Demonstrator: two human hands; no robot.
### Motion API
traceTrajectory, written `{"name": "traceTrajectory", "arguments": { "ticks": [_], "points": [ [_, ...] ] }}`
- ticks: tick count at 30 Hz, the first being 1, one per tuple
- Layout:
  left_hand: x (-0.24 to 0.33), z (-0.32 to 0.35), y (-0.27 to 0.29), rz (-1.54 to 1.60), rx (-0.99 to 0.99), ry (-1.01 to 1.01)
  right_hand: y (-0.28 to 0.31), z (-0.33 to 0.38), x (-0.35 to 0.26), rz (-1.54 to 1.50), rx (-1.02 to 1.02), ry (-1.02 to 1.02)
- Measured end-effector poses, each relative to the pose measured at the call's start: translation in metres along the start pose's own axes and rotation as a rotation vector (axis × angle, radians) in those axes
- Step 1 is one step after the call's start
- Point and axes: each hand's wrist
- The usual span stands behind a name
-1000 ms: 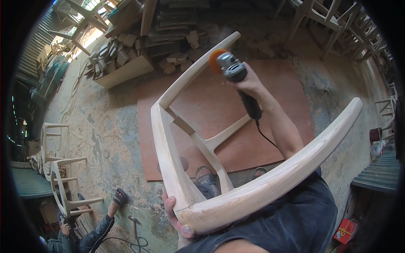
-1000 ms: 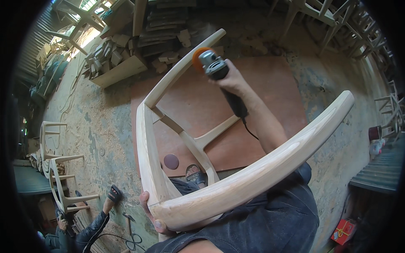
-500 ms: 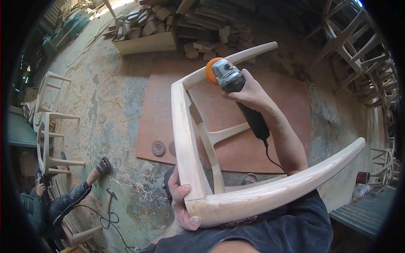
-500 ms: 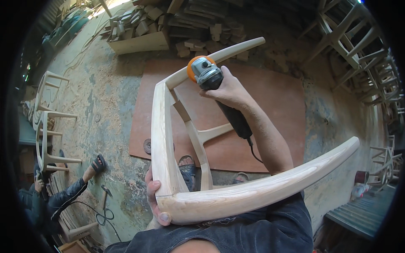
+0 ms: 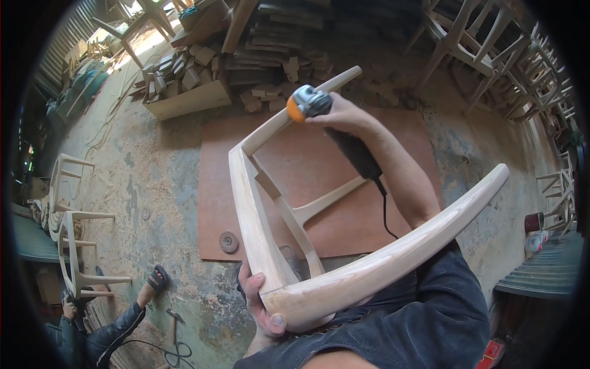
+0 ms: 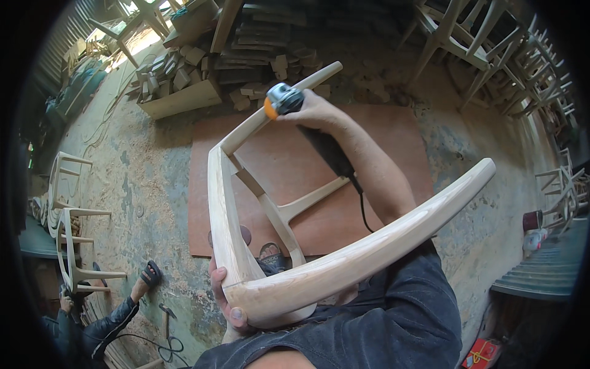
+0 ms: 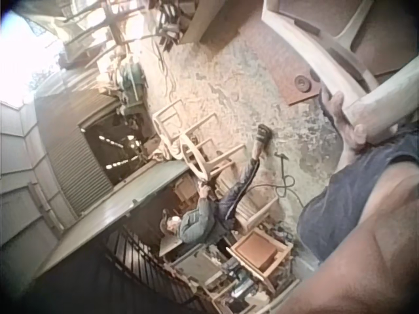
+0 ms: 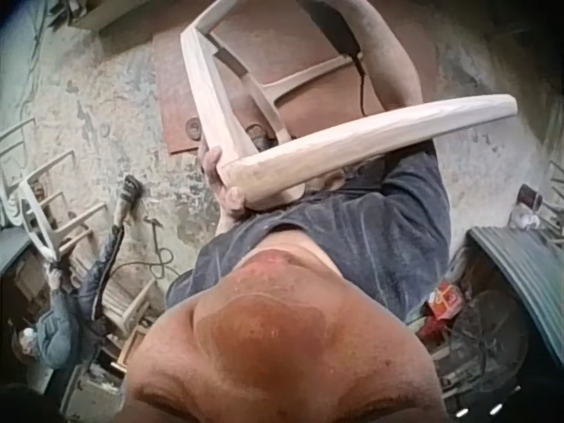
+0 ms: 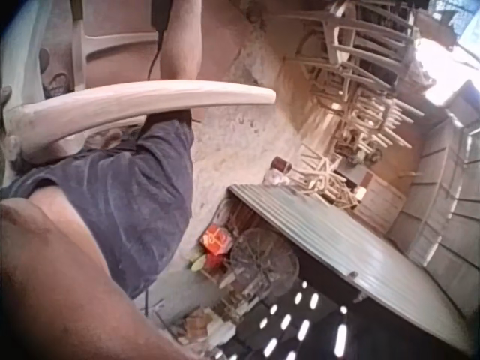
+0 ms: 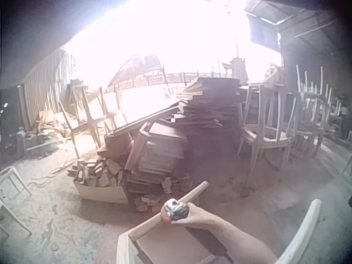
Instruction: Using a power angle grinder with a sanding disc to smooth the surface of a wooden chair frame.
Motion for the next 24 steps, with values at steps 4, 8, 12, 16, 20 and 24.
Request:
{"name": "traceTrajectory", "arguments": {
  "ticks": [4, 8, 12, 16, 20, 24],
  "points": [
    [0.004, 0.0, 0.013, -0.062, -0.078, 0.024, 0.081, 0.019, 0.011, -0.03, 0.191, -0.107],
    [0.011, 0.002, 0.025, -0.144, -0.058, 0.191, 0.118, 0.093, 0.033, -0.19, 0.507, -0.148],
    [0.017, -0.009, 0.032, -0.221, 0.009, 0.306, 0.141, 0.18, 0.037, -0.423, 0.716, -0.182],
    [0.028, -0.04, 0.016, -0.127, 0.024, 0.321, 0.17, 0.243, 0.075, -0.545, 1.043, 0.009],
    [0.017, -0.067, 0.014, -0.051, -0.014, 0.305, 0.178, 0.305, 0.098, -0.813, 1.149, -0.006],
    [0.016, -0.083, 0.023, 0.026, 0.046, 0.321, 0.181, 0.307, 0.103, -0.961, 1.204, 0.004]
  ]
}}
Point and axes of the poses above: each hand's wrist, its own z-axis away from the middle knuckle, its own y-axis out of the back of the hand, x = y × z, and after that the axes turned 5 degrees about x, right-handed
